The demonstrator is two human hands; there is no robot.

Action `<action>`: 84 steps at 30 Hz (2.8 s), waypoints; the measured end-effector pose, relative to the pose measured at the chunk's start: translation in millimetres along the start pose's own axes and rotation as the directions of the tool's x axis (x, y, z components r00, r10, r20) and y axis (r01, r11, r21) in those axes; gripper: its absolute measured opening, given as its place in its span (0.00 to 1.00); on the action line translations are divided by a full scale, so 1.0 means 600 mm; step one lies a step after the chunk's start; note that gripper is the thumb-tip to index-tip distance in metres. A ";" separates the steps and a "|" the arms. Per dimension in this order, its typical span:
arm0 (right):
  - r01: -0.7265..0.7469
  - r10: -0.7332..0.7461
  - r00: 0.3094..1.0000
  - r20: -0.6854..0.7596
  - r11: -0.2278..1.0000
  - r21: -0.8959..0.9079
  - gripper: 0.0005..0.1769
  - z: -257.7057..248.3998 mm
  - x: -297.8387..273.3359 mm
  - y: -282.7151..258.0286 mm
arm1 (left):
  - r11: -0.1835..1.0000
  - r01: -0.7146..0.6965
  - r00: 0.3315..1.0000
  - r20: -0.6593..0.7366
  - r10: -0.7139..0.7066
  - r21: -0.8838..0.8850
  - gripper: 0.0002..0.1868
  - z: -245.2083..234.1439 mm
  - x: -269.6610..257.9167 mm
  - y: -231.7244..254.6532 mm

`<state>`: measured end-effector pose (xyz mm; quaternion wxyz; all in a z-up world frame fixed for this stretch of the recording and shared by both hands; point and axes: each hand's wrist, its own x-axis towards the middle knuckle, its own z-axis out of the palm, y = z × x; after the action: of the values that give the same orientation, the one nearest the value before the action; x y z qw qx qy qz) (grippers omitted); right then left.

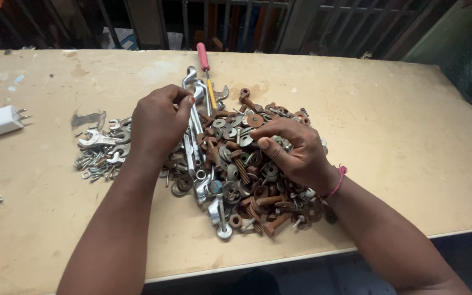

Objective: The person sorts through a large pile of rusted and clean metal hardware, including various wrenches, bolts, nuts, and washers, by hand. They select specific wrenches from the pile and arrange them into organized groups on the table workspace.

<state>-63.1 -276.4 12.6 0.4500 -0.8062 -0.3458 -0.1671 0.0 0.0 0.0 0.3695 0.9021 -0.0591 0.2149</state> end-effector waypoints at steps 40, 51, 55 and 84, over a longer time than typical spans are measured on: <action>-0.054 0.233 0.914 0.332 0.881 -0.470 0.21 0.090 0.250 0.069 | 0.895 0.353 0.870 0.256 -0.422 0.273 0.20 0.017 0.024 0.006; 0.209 0.117 0.880 0.461 0.776 -0.595 0.13 0.125 0.263 0.115 | 0.896 0.242 0.890 0.283 -0.358 0.372 0.21 0.012 0.036 0.007; 0.317 0.049 0.879 0.475 0.685 -0.656 0.07 0.150 0.265 0.119 | 0.916 0.192 0.916 0.272 -0.296 0.351 0.19 0.007 0.024 0.000; 0.293 -0.325 0.937 0.126 0.539 -0.790 0.08 0.083 0.289 0.117 | 0.950 0.302 0.863 0.448 -0.236 -0.083 0.26 0.002 0.013 0.044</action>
<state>106.7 -188.9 43.5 0.0112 -0.8440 -0.3628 -0.3948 0.5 -19.3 19.6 0.4402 0.8961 -0.0288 -0.0493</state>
